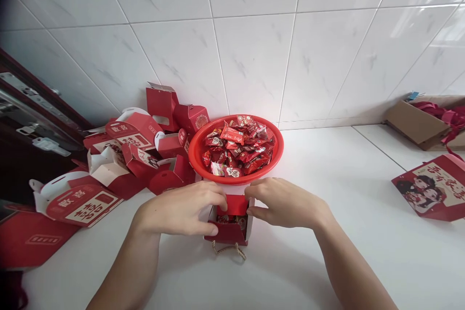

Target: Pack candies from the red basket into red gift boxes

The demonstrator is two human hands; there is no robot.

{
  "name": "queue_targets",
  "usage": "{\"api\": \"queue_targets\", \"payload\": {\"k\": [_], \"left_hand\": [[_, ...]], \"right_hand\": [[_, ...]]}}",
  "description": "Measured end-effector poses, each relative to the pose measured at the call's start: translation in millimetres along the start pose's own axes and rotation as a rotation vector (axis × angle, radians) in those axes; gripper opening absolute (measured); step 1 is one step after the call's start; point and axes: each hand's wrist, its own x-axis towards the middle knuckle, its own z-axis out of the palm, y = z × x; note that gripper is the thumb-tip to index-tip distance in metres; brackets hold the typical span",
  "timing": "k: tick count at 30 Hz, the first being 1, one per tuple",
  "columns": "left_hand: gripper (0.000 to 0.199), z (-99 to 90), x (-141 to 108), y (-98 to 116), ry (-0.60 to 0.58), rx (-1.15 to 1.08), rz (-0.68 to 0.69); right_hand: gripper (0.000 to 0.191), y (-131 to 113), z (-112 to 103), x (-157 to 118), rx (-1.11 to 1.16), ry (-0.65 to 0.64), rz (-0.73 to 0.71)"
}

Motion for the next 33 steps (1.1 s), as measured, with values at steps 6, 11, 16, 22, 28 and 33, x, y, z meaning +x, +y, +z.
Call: {"api": "queue_targets", "payload": {"k": [6,11,16,22,28,33], "left_hand": [[0.008,8.8,12,6,0.003,0.025,-0.128],[0.016,15.8,16,8,0.017,0.012,-0.159],[0.022,18.6,18,6,0.024,-0.027,-0.161],[0.026,12.1,15,9,0.022,-0.083,-0.129],[0.016,-0.4,4,-6,-0.017,-0.143,0.08],[0.043,1.2,11,-15,0.011,-0.219,0.178]], "right_hand": [[0.012,3,0,1,-0.007,0.017,-0.002],[0.018,5,-1,-5,-0.004,0.066,0.007],[0.007,1,3,-3,0.032,-0.053,-0.124],[0.013,-6,18,8,0.041,-0.079,-0.16],[0.015,-9,17,6,0.005,-0.086,-0.102],[0.017,-9,16,4,0.026,-0.076,-0.101]]}}
